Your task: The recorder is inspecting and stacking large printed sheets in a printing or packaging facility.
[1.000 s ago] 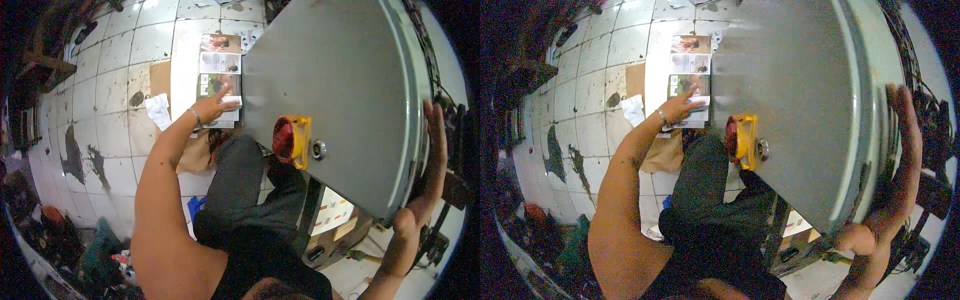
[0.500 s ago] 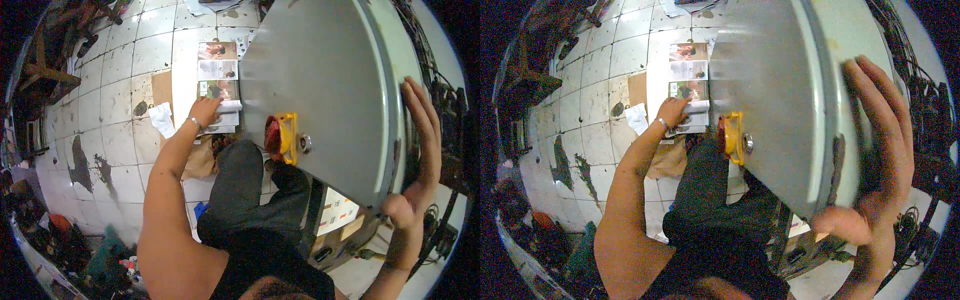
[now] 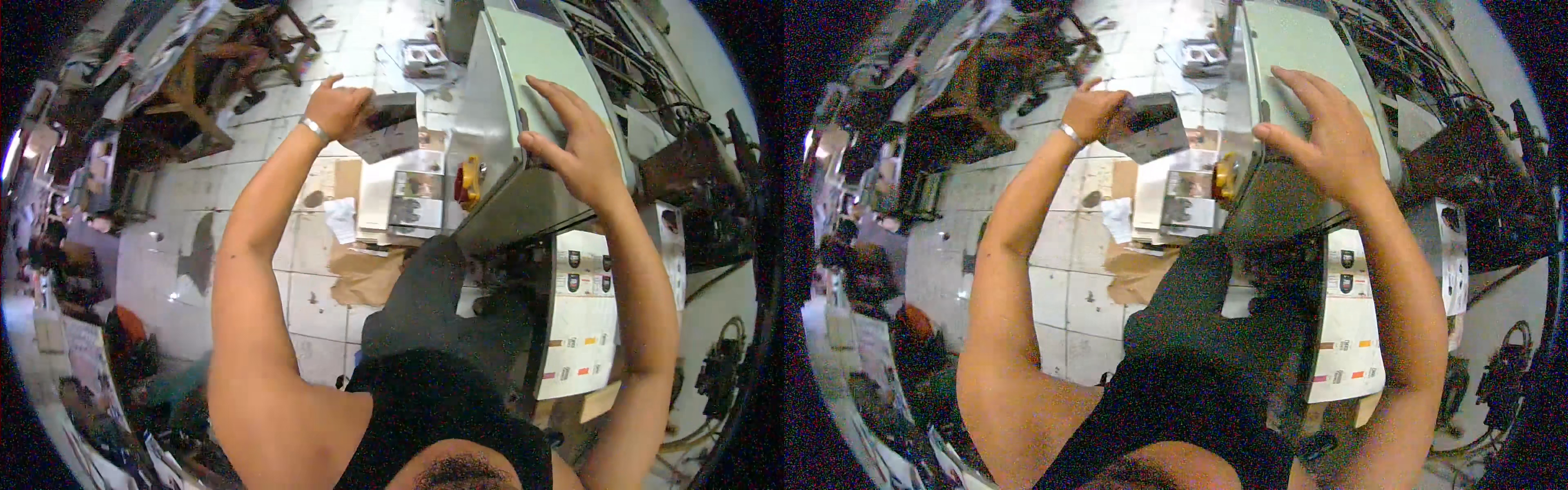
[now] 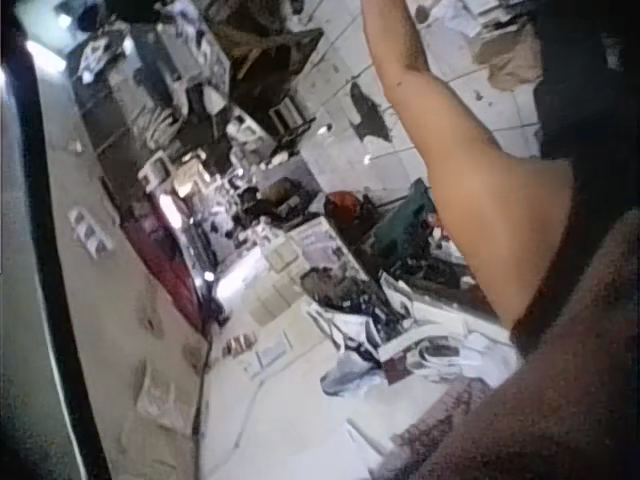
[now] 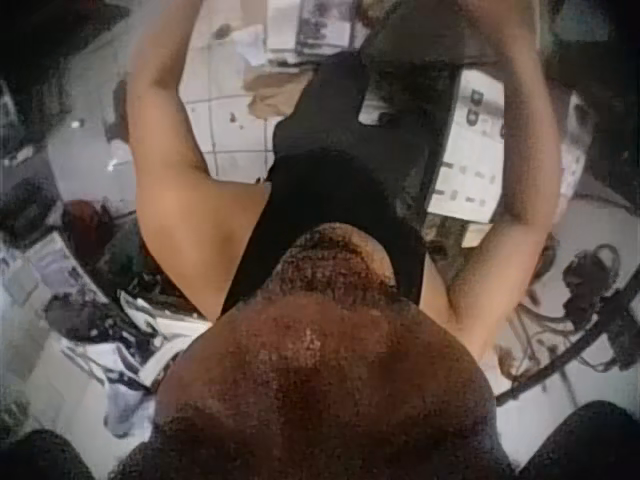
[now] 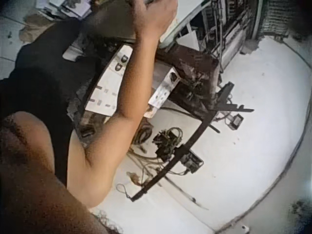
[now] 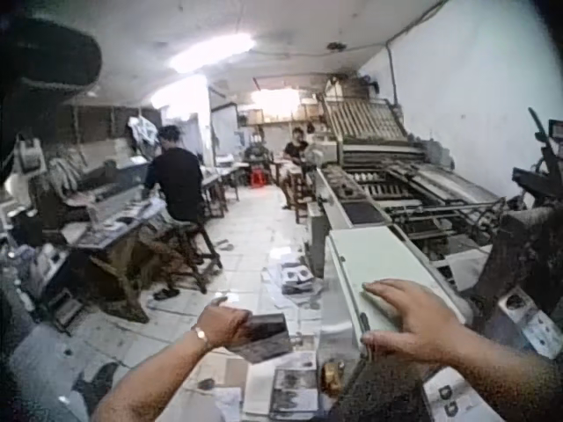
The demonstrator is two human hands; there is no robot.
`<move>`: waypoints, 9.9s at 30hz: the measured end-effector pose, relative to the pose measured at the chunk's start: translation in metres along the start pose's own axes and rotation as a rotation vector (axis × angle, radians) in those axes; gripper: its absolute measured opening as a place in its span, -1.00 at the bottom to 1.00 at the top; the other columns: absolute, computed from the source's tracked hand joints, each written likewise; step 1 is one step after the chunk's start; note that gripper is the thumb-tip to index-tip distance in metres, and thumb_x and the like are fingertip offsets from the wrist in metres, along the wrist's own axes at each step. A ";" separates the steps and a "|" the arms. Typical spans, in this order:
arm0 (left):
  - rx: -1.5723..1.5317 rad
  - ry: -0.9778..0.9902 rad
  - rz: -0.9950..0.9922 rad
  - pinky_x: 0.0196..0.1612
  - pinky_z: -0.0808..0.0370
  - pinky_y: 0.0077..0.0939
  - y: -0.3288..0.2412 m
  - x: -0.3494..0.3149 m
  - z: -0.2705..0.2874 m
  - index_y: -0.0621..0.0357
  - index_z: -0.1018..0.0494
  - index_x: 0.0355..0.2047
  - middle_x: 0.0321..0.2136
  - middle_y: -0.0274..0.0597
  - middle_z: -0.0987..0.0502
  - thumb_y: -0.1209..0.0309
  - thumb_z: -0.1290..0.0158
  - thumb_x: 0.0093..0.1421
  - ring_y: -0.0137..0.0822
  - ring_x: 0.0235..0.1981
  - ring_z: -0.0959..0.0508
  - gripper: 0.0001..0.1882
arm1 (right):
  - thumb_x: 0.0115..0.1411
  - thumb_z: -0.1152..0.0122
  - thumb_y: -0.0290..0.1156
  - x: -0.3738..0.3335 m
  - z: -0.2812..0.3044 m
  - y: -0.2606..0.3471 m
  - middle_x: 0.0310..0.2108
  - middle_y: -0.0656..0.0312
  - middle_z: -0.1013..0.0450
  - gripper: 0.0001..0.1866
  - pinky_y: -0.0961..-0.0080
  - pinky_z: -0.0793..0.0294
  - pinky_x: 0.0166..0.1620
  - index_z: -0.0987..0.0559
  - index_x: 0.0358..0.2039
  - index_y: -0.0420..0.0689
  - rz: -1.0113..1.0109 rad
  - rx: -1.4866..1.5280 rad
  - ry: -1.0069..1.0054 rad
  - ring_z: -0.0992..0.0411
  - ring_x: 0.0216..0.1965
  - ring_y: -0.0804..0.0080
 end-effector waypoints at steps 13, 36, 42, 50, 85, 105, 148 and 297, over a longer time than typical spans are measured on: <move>0.408 -0.722 -0.083 0.17 -0.22 -0.37 -0.045 -0.076 0.339 0.01 -0.51 -0.22 -0.28 -0.31 -0.59 0.45 -0.09 0.03 -0.39 -0.20 -0.59 -0.74 | -0.27 -0.45 0.02 0.011 0.055 0.111 0.02 -0.08 -0.33 -0.01 0.27 -0.24 0.11 -0.25 0.13 -0.20 0.478 0.529 -0.498 -0.29 0.06 0.01; -1.275 -1.103 -0.074 0.18 -0.11 0.07 -0.284 0.052 0.237 0.15 0.19 0.24 0.27 -0.09 0.11 0.03 -0.31 -0.12 -0.07 0.25 -0.03 0.12 | -0.09 -0.13 -0.58 -0.150 0.236 0.100 -0.65 -0.10 -0.39 -0.94 0.27 -0.39 -0.45 -0.47 -0.63 -0.30 0.167 -0.050 -0.481 -0.41 -0.60 0.04; -2.722 0.092 0.006 0.11 -0.21 -0.24 -0.368 0.051 0.081 0.11 -0.13 0.18 0.13 -0.16 -0.25 -0.06 0.30 0.28 -0.25 0.10 -0.26 -0.38 | -0.01 -0.11 -0.58 -0.153 0.275 0.085 -0.64 0.09 -0.49 -0.92 0.49 -0.49 -0.49 -0.56 -0.55 -0.27 -0.070 0.363 -0.391 -0.47 -0.64 0.41; -3.161 0.699 -0.020 0.22 0.02 0.22 -0.414 -0.009 0.117 -0.06 -0.03 0.25 0.24 -0.08 -0.08 -0.35 0.30 0.09 0.08 0.23 -0.09 -0.14 | 0.02 -0.25 -0.47 -0.221 0.252 0.031 -0.57 0.13 -0.50 -0.85 0.42 -0.46 -0.50 -0.55 -0.52 -0.33 -0.222 -0.170 -0.905 -0.46 -0.55 0.42; -1.480 1.300 0.272 -0.20 -0.43 -0.43 -0.472 0.052 -0.040 0.33 -0.40 -0.12 -0.25 -0.17 -0.53 0.39 -0.05 0.16 -0.32 -0.27 -0.52 -0.68 | 0.14 -0.01 0.13 -0.604 0.010 0.016 -0.16 0.06 -0.44 -0.32 0.34 -0.34 -0.01 -0.40 -0.06 -0.30 -1.716 1.336 -1.498 -0.41 -0.13 0.26; -1.653 1.307 0.253 -0.20 -0.48 -0.45 -0.478 0.073 0.005 0.33 -0.48 -0.21 -0.25 -0.08 -0.55 0.43 -0.01 0.16 -0.31 -0.31 -0.56 -0.76 | -0.15 -0.37 -0.06 -0.599 0.048 -0.023 -0.37 0.00 -0.53 -0.42 0.37 -0.45 -0.26 -0.54 -0.26 -0.33 -1.615 0.671 -0.562 -0.52 -0.34 0.25; -1.780 0.665 -0.174 0.09 -0.27 -0.51 -0.471 0.077 -0.016 0.28 -0.31 0.08 -0.02 -0.21 -0.44 0.50 -0.11 0.10 -0.42 -0.02 -0.40 -0.49 | -0.08 -0.27 -0.55 -0.579 0.053 0.008 -0.02 0.12 -0.42 -0.35 0.38 -0.33 0.07 -0.35 0.10 -0.23 -1.403 0.761 -1.111 -0.41 -0.06 0.31; -1.424 0.243 -0.047 0.04 -0.30 -0.35 -0.481 0.100 -0.090 0.28 -0.35 -0.05 -0.08 0.10 -0.43 0.47 0.12 0.19 0.04 -0.02 -0.40 -0.69 | -0.03 -0.21 -0.51 -0.568 0.012 -0.051 -0.22 0.06 -0.47 -0.61 0.40 -0.39 -0.05 -0.45 -0.13 -0.27 -1.496 0.216 -0.564 -0.43 -0.15 0.29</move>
Point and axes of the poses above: each hand's wrist, its own x-axis towards the middle knuckle, its own z-axis out of the back of the hand, y = z × x, the point moved 1 cm from there along x, towards the middle knuckle
